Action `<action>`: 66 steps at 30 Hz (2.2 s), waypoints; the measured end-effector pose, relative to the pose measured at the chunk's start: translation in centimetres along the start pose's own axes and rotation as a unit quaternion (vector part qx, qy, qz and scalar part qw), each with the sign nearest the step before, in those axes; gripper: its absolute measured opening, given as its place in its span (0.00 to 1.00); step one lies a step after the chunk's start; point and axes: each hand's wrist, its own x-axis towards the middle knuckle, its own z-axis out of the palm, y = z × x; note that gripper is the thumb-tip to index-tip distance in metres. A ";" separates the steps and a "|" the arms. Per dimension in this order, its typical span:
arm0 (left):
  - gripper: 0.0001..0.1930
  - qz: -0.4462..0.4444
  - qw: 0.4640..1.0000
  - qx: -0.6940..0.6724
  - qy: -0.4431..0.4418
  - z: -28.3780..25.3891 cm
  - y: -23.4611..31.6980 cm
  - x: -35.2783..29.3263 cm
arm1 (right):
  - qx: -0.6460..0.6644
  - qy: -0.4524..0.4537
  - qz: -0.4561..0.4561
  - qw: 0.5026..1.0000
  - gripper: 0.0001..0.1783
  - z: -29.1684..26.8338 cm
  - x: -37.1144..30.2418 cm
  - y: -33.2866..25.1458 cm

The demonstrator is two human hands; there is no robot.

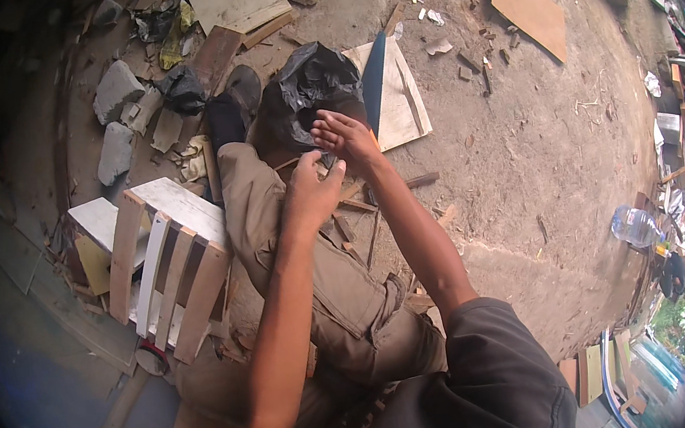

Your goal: The person assembles a small wooden frame by hand, aligning slats and securing them with a hammer and nails. They retrieve nails from a black plastic bag and continue hammering the frame together.

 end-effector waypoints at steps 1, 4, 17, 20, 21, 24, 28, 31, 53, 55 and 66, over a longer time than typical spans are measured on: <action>0.26 -0.009 0.999 -0.028 -0.028 0.2 0.1 0.0 | -0.028 -0.019 -0.014 0.999 0.24 -1.3 1.6 0.5; 0.20 -0.048 0.993 -0.081 -0.071 0.0 0.0 0.2 | -0.136 0.083 0.011 0.987 0.18 -2.8 4.6 2.1; 0.09 -0.099 0.830 -0.548 0.002 -2.0 3.7 1.8 | -0.807 0.036 -0.224 0.546 0.08 -7.5 19.0 0.1; 0.10 -0.097 0.804 -0.586 0.025 -2.7 3.6 2.1 | -0.639 -0.034 -0.323 0.697 0.17 -1.1 21.6 -1.2; 0.10 -0.108 0.794 -0.598 0.021 -2.9 3.7 2.0 | -0.657 -0.026 -0.315 0.684 0.17 0.4 21.4 -1.8; 0.10 -0.111 0.761 -0.640 0.012 -3.3 3.9 2.0 | -0.707 -0.041 -0.312 0.634 0.17 3.0 20.2 -3.4; 0.11 -0.120 0.762 -0.636 0.023 -3.4 3.8 1.9 | -0.759 -0.010 -0.241 0.605 0.12 -1.1 20.5 1.3; 0.11 -0.105 0.763 -0.636 0.043 -3.5 3.5 1.8 | -0.625 -0.116 -0.384 0.669 0.25 -1.9 19.6 6.2; 0.60 -0.038 0.998 -0.018 0.052 -13.7 -0.6 15.6 | -0.862 0.051 -0.141 0.485 0.49 -0.5 19.0 0.7; 0.68 -0.114 0.992 0.046 0.014 -11.9 -4.2 18.3 | -0.847 0.019 -0.015 0.531 0.43 1.5 19.3 1.5; 0.20 -0.074 0.981 0.028 0.175 -2.5 -13.9 20.9 | -0.771 -0.198 -0.114 0.594 0.16 3.5 15.3 -3.3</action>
